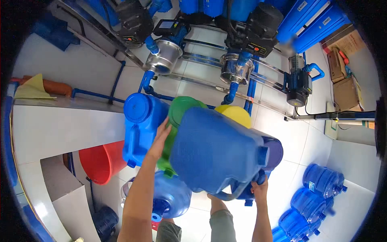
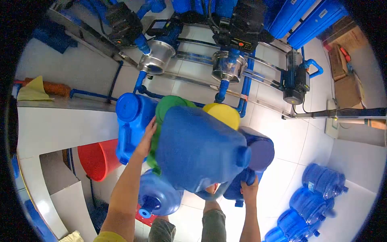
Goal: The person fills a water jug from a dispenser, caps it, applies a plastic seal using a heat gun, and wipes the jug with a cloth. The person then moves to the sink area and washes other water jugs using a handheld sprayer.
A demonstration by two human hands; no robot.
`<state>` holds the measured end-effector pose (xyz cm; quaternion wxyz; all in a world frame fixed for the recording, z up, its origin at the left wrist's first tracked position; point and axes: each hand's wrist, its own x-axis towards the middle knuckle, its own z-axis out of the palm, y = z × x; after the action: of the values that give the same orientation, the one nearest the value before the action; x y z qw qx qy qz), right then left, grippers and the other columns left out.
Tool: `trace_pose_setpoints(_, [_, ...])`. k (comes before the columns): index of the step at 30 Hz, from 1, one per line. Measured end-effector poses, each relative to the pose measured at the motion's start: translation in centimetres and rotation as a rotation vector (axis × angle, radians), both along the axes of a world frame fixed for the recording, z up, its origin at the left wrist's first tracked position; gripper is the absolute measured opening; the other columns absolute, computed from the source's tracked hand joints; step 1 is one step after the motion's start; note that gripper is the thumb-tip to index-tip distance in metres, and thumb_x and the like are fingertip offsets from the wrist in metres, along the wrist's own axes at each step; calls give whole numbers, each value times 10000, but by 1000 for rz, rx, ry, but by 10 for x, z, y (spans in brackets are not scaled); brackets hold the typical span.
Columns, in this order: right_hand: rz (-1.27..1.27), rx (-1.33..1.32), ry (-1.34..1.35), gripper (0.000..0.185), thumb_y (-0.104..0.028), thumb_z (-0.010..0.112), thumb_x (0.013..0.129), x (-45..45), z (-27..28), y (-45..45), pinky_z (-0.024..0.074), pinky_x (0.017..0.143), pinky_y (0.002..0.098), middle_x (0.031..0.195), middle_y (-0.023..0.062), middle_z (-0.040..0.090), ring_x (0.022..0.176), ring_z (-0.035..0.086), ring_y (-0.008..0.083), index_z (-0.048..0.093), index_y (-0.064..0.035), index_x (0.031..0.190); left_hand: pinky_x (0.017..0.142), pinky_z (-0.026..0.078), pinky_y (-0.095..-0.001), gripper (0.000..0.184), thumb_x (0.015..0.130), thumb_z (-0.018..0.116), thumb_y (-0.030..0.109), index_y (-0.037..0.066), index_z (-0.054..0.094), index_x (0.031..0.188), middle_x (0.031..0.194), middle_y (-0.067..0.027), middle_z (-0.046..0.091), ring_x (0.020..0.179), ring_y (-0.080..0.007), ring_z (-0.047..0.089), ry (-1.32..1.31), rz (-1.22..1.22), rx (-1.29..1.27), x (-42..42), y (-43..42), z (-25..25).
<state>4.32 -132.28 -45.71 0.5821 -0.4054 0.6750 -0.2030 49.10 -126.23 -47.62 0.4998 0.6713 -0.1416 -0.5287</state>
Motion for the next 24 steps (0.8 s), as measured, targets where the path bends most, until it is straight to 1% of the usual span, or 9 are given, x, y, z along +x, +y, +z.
trace_pose_setpoints(2, [-68,-43,-109,439,54,603,778,31,5,-6,367,377,238,704,41,523,450,456,98,431,-22,1174,1132,177,-350,670,935,489,423,137,237,1486,1506,-73,263,1387,-229,227,-96,-9,6,11,8,0])
trace_pose_setpoints(5, [13,-21,-54,461,22,612,791,43,-13,-15,475,523,266,821,67,582,594,557,144,425,-14,1211,1132,179,-362,684,932,519,394,155,210,1494,1508,-96,244,1389,-242,221,-143,-1,-34,20,16,-1])
trace_pose_setpoints(7, [220,-375,-107,513,-26,610,824,37,-32,-25,495,801,324,1054,120,596,910,593,209,390,-5,1287,1130,199,-375,661,922,550,353,159,251,1478,1510,-131,221,1387,-278,217,-247,-30,18,17,13,1])
trace_pose_setpoints(8, [230,-375,-106,513,-26,610,824,33,-39,-26,495,801,324,1054,120,596,910,593,209,390,-5,1287,1129,209,-382,650,917,566,333,161,272,1471,1511,-148,209,1386,-296,215,-297,-41,45,14,12,2])
trace_pose_setpoints(10, [199,-200,-142,557,-78,606,850,18,-49,-27,395,981,351,1255,144,519,1153,482,234,359,-4,1344,1127,229,-395,630,907,597,292,164,314,1455,1512,-183,186,1385,-331,211,-391,-63,101,9,10,1])
trace_pose_setpoints(14, [218,-169,-140,561,-175,592,885,-7,-76,-48,400,977,358,1284,136,492,1164,475,230,353,-34,1373,1118,242,-375,636,913,595,289,114,306,1452,1498,-174,237,1367,-317,258,-379,5,53,5,16,-6])
trace_pose_setpoints(17, [201,-22,-423,582,-412,537,905,-5,-71,-66,397,981,368,1274,112,500,1155,479,227,384,-79,1358,1116,220,-346,613,936,558,306,137,292,1462,1475,-147,292,1365,-248,272,-180,282,18,5,26,-2])
trace_pose_setpoints(19, [201,-8,-454,585,-477,492,922,4,-61,-69,418,968,392,1262,104,510,1136,499,223,395,-80,1341,1092,272,-349,604,932,574,274,46,315,1428,1440,-137,362,1311,-255,356,-206,455,-70,-3,50,0])
trace_pose_setpoints(24, [154,-33,-330,623,-552,402,937,-11,-94,-74,357,1033,427,1300,118,484,1222,439,262,369,-97,1361,1063,319,-363,553,920,596,232,30,371,1382,1387,-172,411,1287,-294,392,-543,264,179,-66,145,85])
